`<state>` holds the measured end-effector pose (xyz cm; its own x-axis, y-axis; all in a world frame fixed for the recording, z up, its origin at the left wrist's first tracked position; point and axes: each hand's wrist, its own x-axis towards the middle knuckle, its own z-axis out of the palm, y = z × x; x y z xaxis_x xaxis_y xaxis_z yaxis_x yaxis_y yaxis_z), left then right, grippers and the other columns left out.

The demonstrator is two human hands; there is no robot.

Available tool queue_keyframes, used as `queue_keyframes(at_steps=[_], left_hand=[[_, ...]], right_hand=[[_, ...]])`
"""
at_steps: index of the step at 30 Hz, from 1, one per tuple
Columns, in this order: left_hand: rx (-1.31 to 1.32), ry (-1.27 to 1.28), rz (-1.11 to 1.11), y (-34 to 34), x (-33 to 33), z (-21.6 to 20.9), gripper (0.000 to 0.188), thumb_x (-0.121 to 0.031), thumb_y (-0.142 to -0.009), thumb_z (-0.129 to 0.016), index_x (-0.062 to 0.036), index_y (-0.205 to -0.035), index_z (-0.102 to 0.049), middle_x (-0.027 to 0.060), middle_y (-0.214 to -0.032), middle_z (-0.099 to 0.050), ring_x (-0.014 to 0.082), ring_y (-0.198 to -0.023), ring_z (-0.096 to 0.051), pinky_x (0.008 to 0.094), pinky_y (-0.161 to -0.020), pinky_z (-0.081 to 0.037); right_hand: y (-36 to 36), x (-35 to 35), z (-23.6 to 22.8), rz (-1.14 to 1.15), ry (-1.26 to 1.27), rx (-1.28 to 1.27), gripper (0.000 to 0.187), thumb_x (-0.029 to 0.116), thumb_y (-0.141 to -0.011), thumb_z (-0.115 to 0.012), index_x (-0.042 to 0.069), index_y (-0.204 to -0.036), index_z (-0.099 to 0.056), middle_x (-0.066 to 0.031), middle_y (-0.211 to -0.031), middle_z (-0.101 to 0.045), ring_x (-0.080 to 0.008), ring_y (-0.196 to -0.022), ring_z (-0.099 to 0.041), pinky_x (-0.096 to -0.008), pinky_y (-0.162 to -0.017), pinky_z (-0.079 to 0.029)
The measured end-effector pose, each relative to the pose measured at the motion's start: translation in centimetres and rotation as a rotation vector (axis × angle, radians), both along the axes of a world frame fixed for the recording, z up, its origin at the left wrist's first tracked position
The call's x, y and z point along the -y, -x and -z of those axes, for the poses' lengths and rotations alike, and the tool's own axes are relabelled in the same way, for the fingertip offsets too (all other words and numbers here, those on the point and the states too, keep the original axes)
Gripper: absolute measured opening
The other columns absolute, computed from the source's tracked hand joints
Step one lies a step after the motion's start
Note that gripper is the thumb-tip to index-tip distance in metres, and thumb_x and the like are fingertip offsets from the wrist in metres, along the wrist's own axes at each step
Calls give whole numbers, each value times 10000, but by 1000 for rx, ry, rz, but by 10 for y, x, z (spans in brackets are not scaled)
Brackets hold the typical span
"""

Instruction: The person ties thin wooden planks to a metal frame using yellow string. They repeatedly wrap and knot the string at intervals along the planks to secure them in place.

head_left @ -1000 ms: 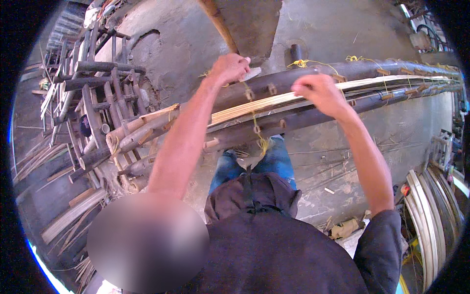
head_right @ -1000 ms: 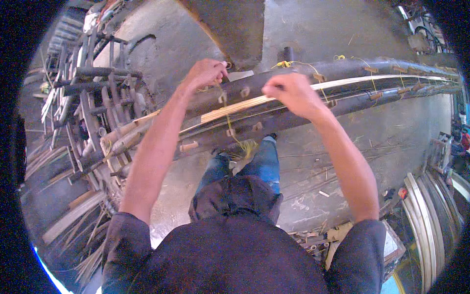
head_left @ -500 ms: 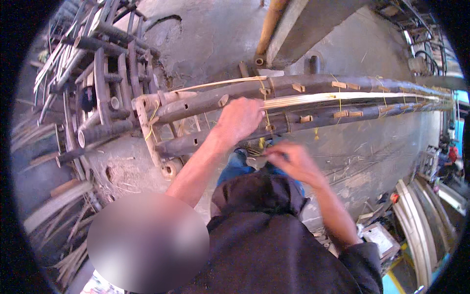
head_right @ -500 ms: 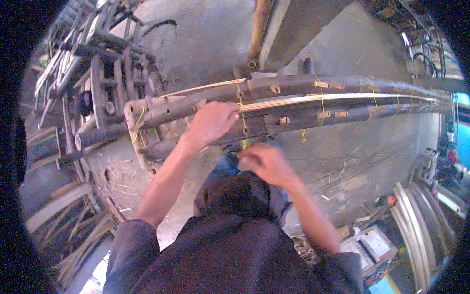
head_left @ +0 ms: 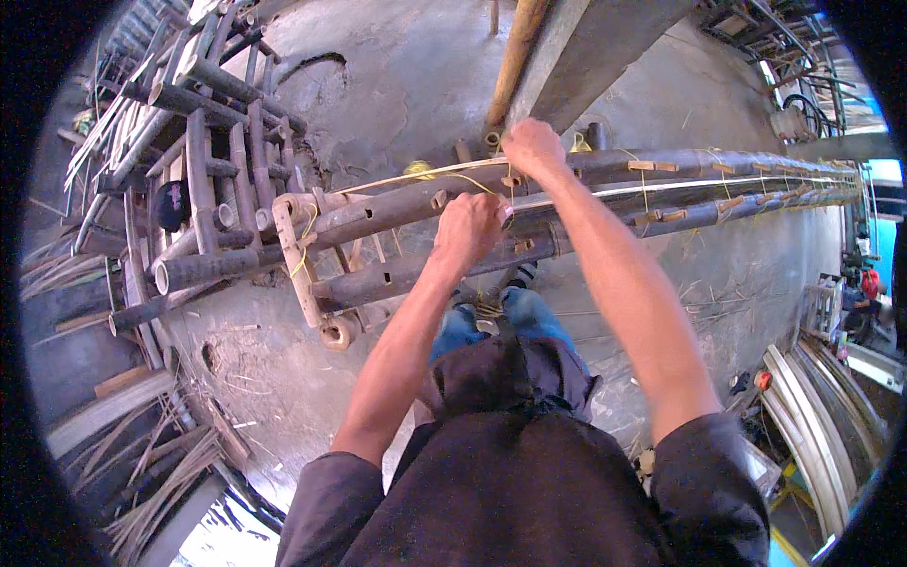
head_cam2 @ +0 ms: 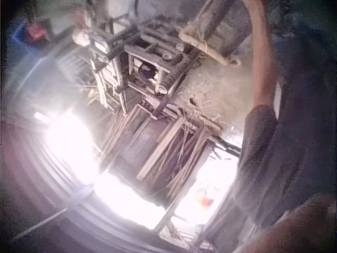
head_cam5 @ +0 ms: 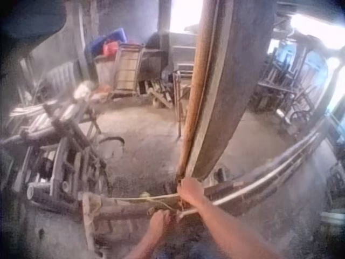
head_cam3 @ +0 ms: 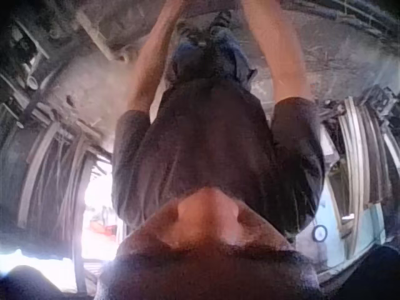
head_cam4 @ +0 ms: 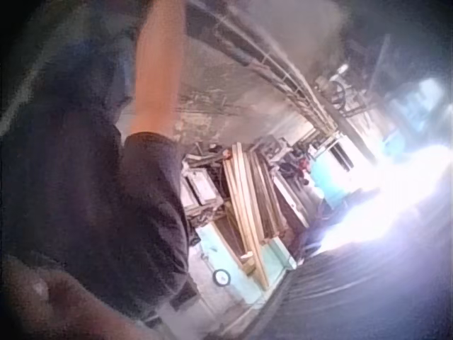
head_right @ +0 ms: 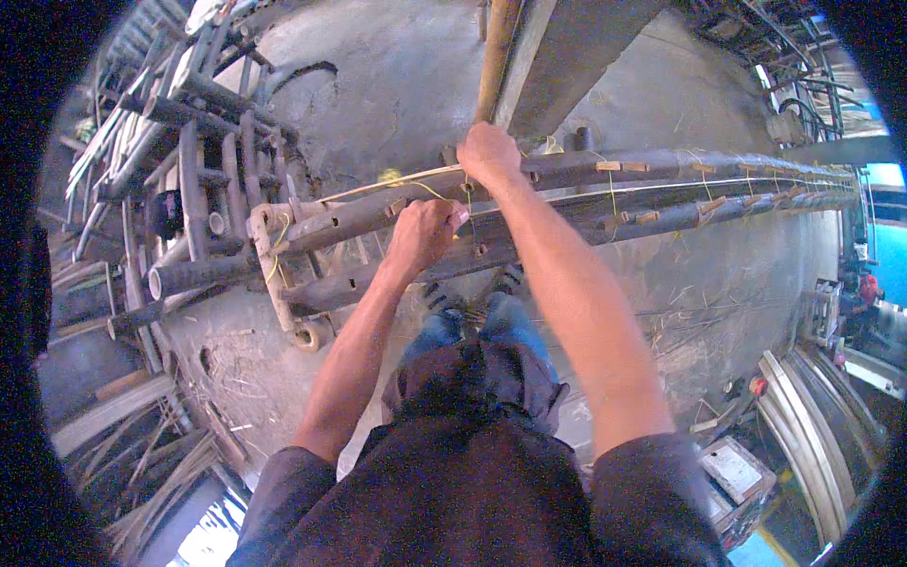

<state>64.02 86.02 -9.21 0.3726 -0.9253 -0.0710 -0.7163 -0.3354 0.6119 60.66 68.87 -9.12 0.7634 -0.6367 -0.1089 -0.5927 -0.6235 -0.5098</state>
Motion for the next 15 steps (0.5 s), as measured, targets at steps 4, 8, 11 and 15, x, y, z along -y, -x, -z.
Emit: queue_keyframes(at_steps=[4, 8, 11, 15], left_hand=[[-115, 2, -37, 2, -8, -21, 222, -257, -880, -566, -66, -883, -679, 201, -793, -635, 383, -777, -620, 470, -675, -467], [-53, -110, -85, 5, -15, -16, 234, -257, -899, -550, -54, -877, -663, 172, -795, -645, 359, -776, -632, 447, -666, -486], [-289, -17, -145, 14, 0, -44, 297, -300, -925, -538, -37, -870, -664, 114, -822, -681, 269, -786, -660, 400, -673, -492], [-805, 235, -282, -37, 57, -54, 288, -284, -932, -535, -57, -756, -533, 0, -738, -552, 125, -650, -532, 288, -571, -426]], right_hand=[[16, -25, -28, -118, -100, 658, 259, 225, -923, -483, 41, -748, -535, -93, -596, -486, -276, -590, -544, -438, -617, -444], [132, -134, -31, -635, -533, 271, 104, 150, -812, -547, 60, -761, -561, -133, -671, -594, -337, -745, -623, -462, -775, -469], [131, -158, 46, -742, -178, 147, 218, 246, -839, -526, 67, -772, -631, -135, -687, -643, -310, -705, -672, -429, -569, -537], [133, -172, 33, -661, -305, 166, 200, 236, -810, -539, 81, -732, -638, -124, -664, -635, -302, -692, -664, -432, -621, -534]])
